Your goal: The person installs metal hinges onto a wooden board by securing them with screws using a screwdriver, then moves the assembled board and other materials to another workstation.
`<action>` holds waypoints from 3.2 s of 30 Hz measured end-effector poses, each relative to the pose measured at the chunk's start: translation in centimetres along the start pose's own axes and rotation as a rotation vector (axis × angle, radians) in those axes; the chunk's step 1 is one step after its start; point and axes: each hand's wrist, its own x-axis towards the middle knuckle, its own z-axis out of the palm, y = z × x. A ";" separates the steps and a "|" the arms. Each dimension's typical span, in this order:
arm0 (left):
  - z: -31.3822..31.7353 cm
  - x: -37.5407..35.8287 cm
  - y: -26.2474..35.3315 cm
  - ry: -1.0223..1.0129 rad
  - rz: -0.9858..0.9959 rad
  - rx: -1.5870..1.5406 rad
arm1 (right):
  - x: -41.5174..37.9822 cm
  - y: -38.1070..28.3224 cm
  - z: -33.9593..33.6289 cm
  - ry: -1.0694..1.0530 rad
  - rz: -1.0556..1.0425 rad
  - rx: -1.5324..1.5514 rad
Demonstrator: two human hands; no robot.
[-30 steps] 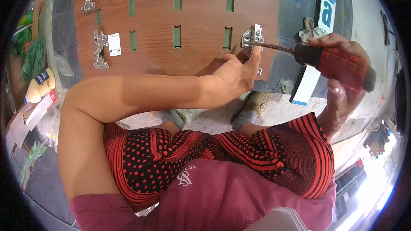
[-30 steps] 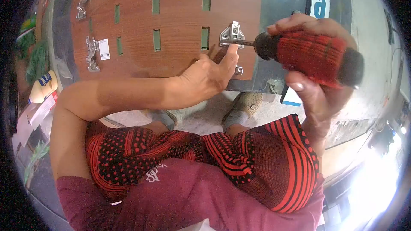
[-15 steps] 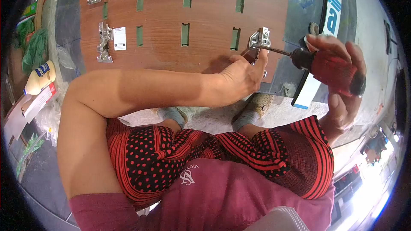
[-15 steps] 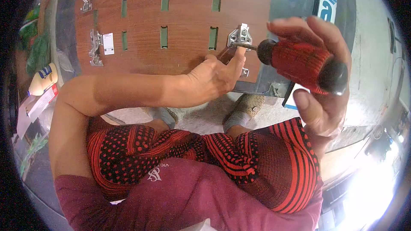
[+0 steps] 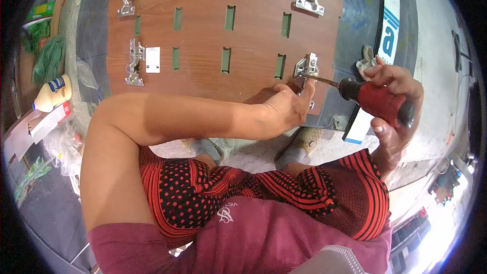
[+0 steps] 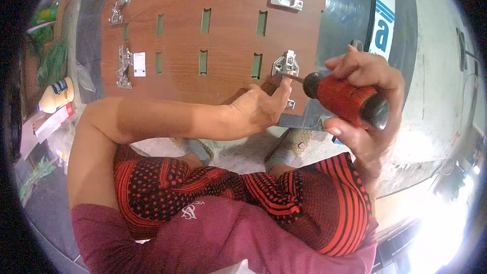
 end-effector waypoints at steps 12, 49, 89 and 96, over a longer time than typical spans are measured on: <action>-0.2 0.2 0.2 -0.059 -0.003 -0.036 | 0.3 0.2 0.4 -0.032 -0.122 -0.291; -0.6 0.4 0.3 -0.098 0.035 0.015 | 1.4 -0.8 -0.9 0.147 0.120 -0.279; -0.7 -0.2 -0.2 0.034 -0.055 0.093 | 2.2 0.9 1.0 0.205 0.188 0.245; -1.1 -0.3 -0.5 -0.080 -0.031 0.023 | 0.9 0.1 -2.8 0.325 -0.109 0.518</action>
